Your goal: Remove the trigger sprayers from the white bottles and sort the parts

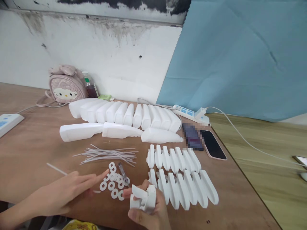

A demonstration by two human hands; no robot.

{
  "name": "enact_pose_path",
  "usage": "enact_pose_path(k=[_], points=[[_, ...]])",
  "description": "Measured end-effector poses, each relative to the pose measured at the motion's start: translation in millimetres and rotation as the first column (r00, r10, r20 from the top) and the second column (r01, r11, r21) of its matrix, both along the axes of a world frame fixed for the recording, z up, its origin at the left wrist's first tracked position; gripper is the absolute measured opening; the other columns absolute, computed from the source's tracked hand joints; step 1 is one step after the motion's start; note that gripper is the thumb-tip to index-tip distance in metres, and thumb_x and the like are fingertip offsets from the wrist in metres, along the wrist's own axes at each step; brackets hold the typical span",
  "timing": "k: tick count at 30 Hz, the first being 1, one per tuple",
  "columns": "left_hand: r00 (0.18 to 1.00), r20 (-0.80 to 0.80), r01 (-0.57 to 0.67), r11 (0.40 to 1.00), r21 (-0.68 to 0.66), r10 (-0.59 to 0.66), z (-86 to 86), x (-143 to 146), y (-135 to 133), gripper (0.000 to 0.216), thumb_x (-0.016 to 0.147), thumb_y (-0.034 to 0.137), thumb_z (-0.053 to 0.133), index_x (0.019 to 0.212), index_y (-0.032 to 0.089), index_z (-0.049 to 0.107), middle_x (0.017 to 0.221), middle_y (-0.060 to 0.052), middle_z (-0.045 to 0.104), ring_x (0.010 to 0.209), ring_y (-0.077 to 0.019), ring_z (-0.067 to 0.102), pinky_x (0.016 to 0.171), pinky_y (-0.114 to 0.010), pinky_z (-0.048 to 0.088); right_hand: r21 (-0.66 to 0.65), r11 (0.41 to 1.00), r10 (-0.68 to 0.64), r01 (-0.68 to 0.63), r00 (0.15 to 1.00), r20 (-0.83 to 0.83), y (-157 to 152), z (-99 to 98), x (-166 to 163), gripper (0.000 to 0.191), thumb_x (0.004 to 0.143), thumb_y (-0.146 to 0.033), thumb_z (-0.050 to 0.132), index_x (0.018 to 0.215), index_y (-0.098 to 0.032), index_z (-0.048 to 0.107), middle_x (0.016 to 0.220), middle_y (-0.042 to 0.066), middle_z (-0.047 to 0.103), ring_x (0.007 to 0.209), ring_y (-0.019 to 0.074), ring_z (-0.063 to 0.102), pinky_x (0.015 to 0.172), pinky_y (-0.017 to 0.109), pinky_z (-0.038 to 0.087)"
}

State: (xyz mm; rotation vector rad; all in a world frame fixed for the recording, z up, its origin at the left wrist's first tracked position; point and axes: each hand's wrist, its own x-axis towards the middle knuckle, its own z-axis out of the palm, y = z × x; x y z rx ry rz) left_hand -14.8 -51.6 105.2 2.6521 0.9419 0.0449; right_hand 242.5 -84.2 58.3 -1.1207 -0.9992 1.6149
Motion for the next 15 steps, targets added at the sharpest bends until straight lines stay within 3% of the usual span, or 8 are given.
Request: enact_pose_path(k=[2, 4, 6, 9, 15], points=[[0.991, 0.111, -0.081, 0.997, -0.006, 0.081, -4.1, 6, 13, 0.045, 0.083, 0.013, 0.041, 0.126, 0.019, 0.036, 0.089, -0.003, 0.059, 0.066, -0.0129, 0.056, 0.057, -0.021, 0.039, -0.048, 0.998, -0.038, 0.035, 0.997, -0.060, -5, 8.4, -6, 0.030, 0.055, -0.035, 0.075, 0.070, -0.018, 0.055, 0.084, 0.010, 0.066, 0.080, 0.0266, 0.062, 0.056, 0.033, 0.050], [0.965, 0.207, -0.167, 0.986, 0.025, 0.158, -11.4, 18, 29, 0.024, 0.089, 0.019, 0.034, 0.102, 0.018, 0.054, 0.082, -0.003, 0.057, 0.065, -0.0120, 0.055, 0.056, -0.020, 0.039, -0.077, 0.996, -0.052, 0.042, 0.988, -0.144, -9, 13.9, -17, 0.033, 0.058, -0.039, 0.073, 0.076, -0.019, 0.054, 0.094, 0.011, 0.063, 0.080, 0.0248, 0.062, 0.053, 0.031, 0.051], [0.952, 0.223, -0.230, 0.971, 0.068, 0.210, -21.1, 33, 47, 0.026, 0.091, 0.024, 0.033, 0.089, 0.016, 0.057, 0.077, -0.003, 0.054, 0.060, -0.0112, 0.053, 0.055, -0.021, 0.039, -0.081, 0.993, -0.102, 0.087, 0.972, -0.213, -11, 14.3, -27, 0.034, 0.062, -0.042, 0.070, 0.081, -0.020, 0.053, 0.102, 0.011, 0.058, 0.078, 0.0224, 0.062, 0.054, 0.030, 0.051], [0.956, 0.202, -0.242, 0.962, 0.123, 0.215, -38.5, 55, 71, 0.026, 0.090, 0.024, 0.034, 0.086, 0.015, 0.058, 0.076, -0.003, 0.055, 0.060, -0.0117, 0.054, 0.056, -0.022, 0.040, -0.093, 0.986, -0.160, 0.140, 0.953, -0.257, -11, 7.1, -34, 0.036, 0.067, -0.043, 0.065, 0.092, -0.021, 0.051, 0.097, 0.009, 0.057, 0.074, 0.0204, 0.062, 0.054, 0.029, 0.050], [0.986, 0.088, -0.157, 0.959, 0.235, 0.140, -73.1, 71, 100, 0.029, 0.089, 0.024, 0.036, 0.084, 0.014, 0.062, 0.078, -0.008, 0.062, 0.073, -0.0175, 0.058, 0.063, -0.028, 0.045, -0.028, 0.979, -0.203, 0.202, 0.955, -0.214, -9, -6.1, -37, 0.033, 0.069, -0.044, 0.062, 0.089, -0.019, 0.055, 0.088, 0.007, 0.061, 0.072, 0.0179, 0.058, 0.063, 0.029, 0.048]])
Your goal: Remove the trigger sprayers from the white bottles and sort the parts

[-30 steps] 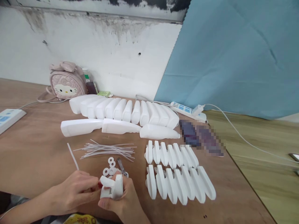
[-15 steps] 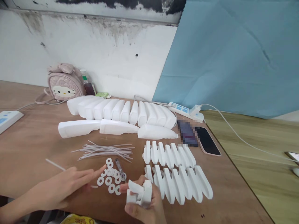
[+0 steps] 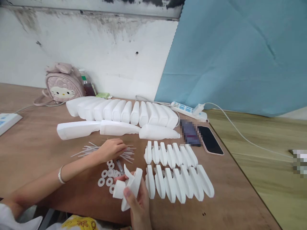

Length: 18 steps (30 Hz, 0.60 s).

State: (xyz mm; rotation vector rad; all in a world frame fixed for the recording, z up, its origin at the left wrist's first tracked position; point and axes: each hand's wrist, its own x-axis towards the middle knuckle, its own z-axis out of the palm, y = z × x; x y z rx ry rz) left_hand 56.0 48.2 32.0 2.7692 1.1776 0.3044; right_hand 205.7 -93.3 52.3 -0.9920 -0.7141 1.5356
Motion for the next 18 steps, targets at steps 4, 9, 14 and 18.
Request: enact_pose_path(k=[4, 9, 14, 18], points=[[0.975, 0.216, 0.064, 0.998, -0.019, -0.058, 7.7, -11, -4, 0.026, 0.087, 0.026, 0.041, 0.101, 0.016, 0.061, 0.105, -0.009, 0.061, 0.098, -0.0213, 0.053, 0.085, -0.036, 0.042, -0.011, 0.999, -0.042, 0.042, 0.999, -0.001, 2, -3.8, -5, 0.037, 0.068, -0.042, 0.066, 0.096, -0.020, 0.055, 0.097, 0.007, 0.061, 0.069, 0.0144, 0.055, 0.059, 0.026, 0.045], [0.832, 0.540, 0.210, 0.828, -0.520, 0.129, 44.2, -31, -46, 0.037, 0.088, 0.038, 0.038, 0.120, 0.022, 0.050, 0.121, -0.007, 0.054, 0.110, -0.0198, 0.048, 0.092, -0.036, 0.039, 0.083, 0.991, -0.109, 0.106, 0.993, 0.032, 7, -16.5, -16, 0.036, 0.065, -0.037, 0.071, 0.093, -0.022, 0.053, 0.092, 0.003, 0.060, 0.075, 0.0144, 0.057, 0.065, 0.025, 0.047], [0.583, 0.637, 0.484, 0.414, -0.771, 0.504, 35.6, -27, -96, 0.063, 0.074, 0.057, 0.052, 0.125, 0.020, 0.044, 0.112, -0.009, 0.058, 0.097, -0.0232, 0.056, 0.082, -0.036, 0.046, 0.266, 0.964, -0.069, -0.025, 0.939, 0.337, 9, -12.8, -28, 0.028, 0.066, -0.029, 0.070, 0.088, -0.021, 0.054, 0.084, 0.002, 0.058, 0.078, 0.0161, 0.057, 0.069, 0.026, 0.046], [0.382, 0.619, 0.329, 0.525, -0.785, 0.686, 23.7, -31, -103, 0.046, 0.073, 0.047, 0.059, 0.106, 0.014, 0.058, 0.101, -0.010, 0.063, 0.088, -0.0213, 0.059, 0.077, -0.033, 0.047, 0.494, 0.856, -0.175, -0.152, 0.814, 0.554, 11, -2.0, -22, 0.028, 0.082, -0.034, 0.049, 0.108, -0.022, 0.050, 0.104, 0.008, 0.056, 0.102, 0.0224, 0.050, 0.085, 0.036, 0.041]])
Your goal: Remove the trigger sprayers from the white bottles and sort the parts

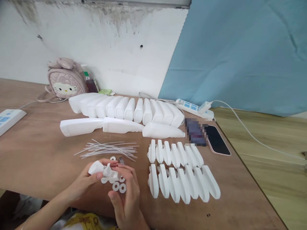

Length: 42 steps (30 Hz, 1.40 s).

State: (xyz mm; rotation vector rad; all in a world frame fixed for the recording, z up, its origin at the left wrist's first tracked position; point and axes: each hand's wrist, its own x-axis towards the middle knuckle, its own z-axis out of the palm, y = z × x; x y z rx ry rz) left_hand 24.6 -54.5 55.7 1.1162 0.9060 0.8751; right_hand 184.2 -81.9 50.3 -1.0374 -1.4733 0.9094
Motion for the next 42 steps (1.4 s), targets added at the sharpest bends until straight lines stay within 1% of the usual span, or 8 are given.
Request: enact_pose_path(k=[5, 8, 11, 15, 19, 24, 35, 42], points=[[0.839, -0.425, -0.235, 0.931, 0.279, 0.340, 5.8, -21, 8, 0.020, 0.074, 0.031, 0.060, 0.085, 0.015, 0.064, 0.082, -0.005, 0.068, 0.070, -0.0183, 0.062, 0.063, -0.028, 0.049, 0.094, 0.984, -0.179, 0.153, 0.809, 0.560, 13, -17.4, 7, 0.020, 0.082, -0.022, 0.050, 0.102, -0.019, 0.053, 0.093, 0.007, 0.060, 0.088, 0.0220, 0.054, 0.076, 0.036, 0.044], [0.745, -0.540, -0.155, 0.889, 0.430, 0.392, 4.3, -25, 5, 0.017, 0.075, 0.027, 0.058, 0.087, 0.016, 0.066, 0.085, -0.005, 0.069, 0.071, -0.0189, 0.063, 0.062, -0.027, 0.050, 0.056, 0.975, -0.174, 0.214, 0.585, 0.792, 21, -33.0, 5, 0.013, 0.079, -0.023, 0.053, 0.090, -0.017, 0.058, 0.087, 0.009, 0.060, 0.081, 0.0254, 0.054, 0.068, 0.039, 0.045], [0.717, -0.577, -0.042, 0.851, 0.524, 0.391, -1.8, -23, 3, 0.018, 0.076, 0.026, 0.058, 0.089, 0.017, 0.066, 0.083, -0.003, 0.070, 0.069, -0.0169, 0.064, 0.063, -0.024, 0.050, 0.051, 0.977, -0.152, 0.209, 0.501, 0.852, 23, -37.3, 7, 0.007, 0.078, -0.023, 0.054, 0.078, -0.018, 0.059, 0.079, 0.008, 0.060, 0.076, 0.0250, 0.055, 0.065, 0.039, 0.045], [0.686, -0.586, -0.003, 0.806, 0.591, 0.432, -7.1, -23, 6, 0.015, 0.076, 0.026, 0.059, 0.086, 0.017, 0.065, 0.080, -0.001, 0.070, 0.067, -0.0131, 0.063, 0.062, -0.020, 0.049, 0.099, 0.972, -0.219, 0.211, 0.679, 0.701, 18, -26.6, 14, 0.011, 0.081, -0.028, 0.052, 0.079, -0.018, 0.058, 0.073, 0.005, 0.062, 0.069, 0.0200, 0.057, 0.061, 0.033, 0.046], [0.670, -0.607, -0.024, 0.829, 0.559, 0.428, -9.3, -22, 9, 0.015, 0.077, 0.029, 0.057, 0.083, 0.018, 0.065, 0.075, 0.000, 0.069, 0.063, -0.0120, 0.062, 0.058, -0.019, 0.046, 0.002, 0.955, -0.289, 0.298, 0.925, 0.247, 5, -6.9, 12, 0.013, 0.081, -0.025, 0.054, 0.092, -0.019, 0.055, 0.080, 0.005, 0.066, 0.068, 0.0157, 0.062, 0.061, 0.028, 0.051], [0.702, -0.633, 0.044, 0.867, 0.496, 0.326, -13.3, -14, 6, 0.017, 0.078, 0.029, 0.056, 0.087, 0.017, 0.064, 0.080, -0.001, 0.069, 0.066, -0.0122, 0.062, 0.059, -0.018, 0.045, -0.004, 0.928, -0.360, 0.374, 0.890, -0.280, -6, 14.0, -4, 0.028, 0.078, -0.013, 0.056, 0.103, -0.020, 0.046, 0.080, 0.004, 0.068, 0.068, 0.0162, 0.066, 0.061, 0.030, 0.056], [0.702, -0.675, 0.131, 0.891, 0.434, 0.225, -11.9, -3, 0, 0.014, 0.077, 0.027, 0.055, 0.083, 0.018, 0.064, 0.078, -0.002, 0.068, 0.063, -0.0122, 0.061, 0.059, -0.018, 0.043, 0.373, 0.911, -0.177, 0.176, 0.984, -0.031, -4, -12.1, 1, 0.035, 0.069, 0.000, 0.060, 0.096, -0.018, 0.048, 0.088, 0.008, 0.066, 0.081, 0.0208, 0.065, 0.066, 0.039, 0.058], [0.698, -0.709, 0.201, 0.922, 0.330, 0.102, -9.3, 7, -3, 0.006, 0.073, 0.020, 0.055, 0.073, 0.016, 0.060, 0.067, -0.001, 0.065, 0.057, -0.0114, 0.057, 0.054, -0.017, 0.039, 0.384, 0.909, -0.205, 0.163, 0.976, 0.072, -6, -7.3, 0, 0.035, 0.070, -0.005, 0.063, 0.097, -0.020, 0.047, 0.086, 0.007, 0.069, 0.074, 0.0189, 0.067, 0.058, 0.029, 0.057]])
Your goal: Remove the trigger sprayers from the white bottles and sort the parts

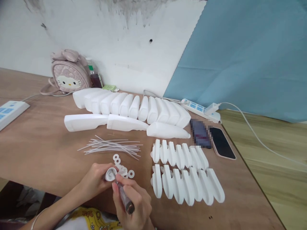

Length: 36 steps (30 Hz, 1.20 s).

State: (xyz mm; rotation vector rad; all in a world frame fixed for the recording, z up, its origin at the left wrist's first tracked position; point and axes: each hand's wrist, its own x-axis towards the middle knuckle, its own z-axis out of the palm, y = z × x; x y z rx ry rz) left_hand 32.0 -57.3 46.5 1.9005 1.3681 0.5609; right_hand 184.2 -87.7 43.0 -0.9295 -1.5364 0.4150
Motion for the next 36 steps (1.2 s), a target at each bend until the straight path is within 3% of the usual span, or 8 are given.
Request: enact_pose_path(k=[5, 12, 15, 19, 22, 27, 31, 36], points=[[0.999, 0.032, 0.022, 0.999, -0.028, -0.021, 5.3, 0, 0, 0.014, 0.076, 0.024, 0.053, 0.066, 0.015, 0.056, 0.058, 0.001, 0.059, 0.050, -0.0081, 0.049, 0.050, -0.016, 0.033, -0.193, 0.980, 0.017, -0.047, 0.988, -0.155, 5, 12.2, -2, 0.030, 0.071, -0.003, 0.060, 0.090, -0.021, 0.046, 0.082, 0.004, 0.068, 0.070, 0.0158, 0.067, 0.059, 0.027, 0.057], [0.970, 0.066, 0.236, 0.972, -0.014, -0.235, 10.1, -15, 4, 0.008, 0.072, 0.020, 0.053, 0.068, 0.014, 0.057, 0.057, 0.002, 0.055, 0.050, -0.0073, 0.042, 0.050, -0.017, 0.031, -0.529, 0.816, -0.062, -0.234, 0.874, -0.482, 22, 20.8, 11, 0.014, 0.078, -0.019, 0.058, 0.081, -0.019, 0.044, 0.071, 0.001, 0.064, 0.063, 0.0158, 0.066, 0.048, 0.023, 0.056], [0.920, 0.067, 0.389, 0.921, -0.011, -0.387, 13.0, -20, 9, 0.004, 0.070, 0.017, 0.053, 0.067, 0.015, 0.056, 0.058, 0.003, 0.052, 0.050, -0.0075, 0.040, 0.049, -0.018, 0.030, -0.570, 0.778, -0.060, -0.265, 0.872, -0.486, 20, 20.0, 13, 0.014, 0.078, -0.023, 0.058, 0.080, -0.018, 0.045, 0.069, 0.002, 0.065, 0.060, 0.0162, 0.066, 0.044, 0.022, 0.054], [0.908, 0.052, 0.415, 0.910, 0.010, -0.415, 16.6, -21, 15, 0.009, 0.071, 0.016, 0.051, 0.062, 0.015, 0.052, 0.056, 0.003, 0.049, 0.049, -0.0075, 0.038, 0.047, -0.019, 0.027, -0.504, 0.832, -0.046, -0.231, 0.878, -0.477, 13, 20.8, 7, 0.014, 0.079, -0.021, 0.057, 0.082, -0.020, 0.043, 0.073, 0.002, 0.066, 0.066, 0.0163, 0.066, 0.051, 0.024, 0.057], [0.878, 0.034, 0.477, 0.878, 0.034, -0.478, 17.3, -20, 18, 0.006, 0.073, 0.018, 0.052, 0.067, 0.016, 0.055, 0.059, 0.002, 0.054, 0.051, -0.0082, 0.043, 0.049, -0.019, 0.030, -0.505, 0.816, -0.016, -0.281, 0.863, -0.505, 13, 17.7, 4, 0.014, 0.079, -0.021, 0.056, 0.082, -0.020, 0.043, 0.074, 0.002, 0.065, 0.067, 0.0161, 0.066, 0.051, 0.024, 0.056], [0.807, -0.273, 0.554, 0.832, 0.040, -0.524, 22.1, -20, 23, 0.005, 0.071, 0.016, 0.058, 0.076, 0.017, 0.057, 0.069, -0.001, 0.063, 0.057, -0.0134, 0.055, 0.051, -0.021, 0.034, -0.580, 0.734, -0.051, -0.352, 0.823, -0.565, 20, 8.4, 6, 0.014, 0.078, -0.027, 0.058, 0.079, -0.019, 0.046, 0.072, 0.001, 0.065, 0.063, 0.0162, 0.066, 0.047, 0.025, 0.055], [0.680, -0.590, 0.532, 0.846, -0.011, -0.435, 34.6, -13, 29, 0.004, 0.073, 0.016, 0.058, 0.077, 0.015, 0.058, 0.074, -0.006, 0.065, 0.062, -0.0209, 0.062, 0.051, -0.025, 0.037, -0.569, 0.752, -0.038, -0.334, 0.839, -0.543, 20, 4.7, 5, 0.016, 0.078, -0.027, 0.058, 0.082, -0.021, 0.044, 0.075, 0.000, 0.065, 0.071, 0.0168, 0.066, 0.054, 0.027, 0.056], [0.574, -0.730, 0.493, 0.868, -0.054, -0.372, 39.6, 0, 34, 0.015, 0.072, 0.001, 0.054, 0.081, 0.012, 0.059, 0.071, -0.010, 0.065, 0.061, -0.0251, 0.063, 0.047, -0.027, 0.038, -0.541, 0.787, 0.024, -0.297, 0.891, -0.454, 17, -0.5, 6, 0.011, 0.081, -0.023, 0.054, 0.086, -0.020, 0.044, 0.080, 0.003, 0.065, 0.075, 0.0157, 0.065, 0.066, 0.031, 0.056]])
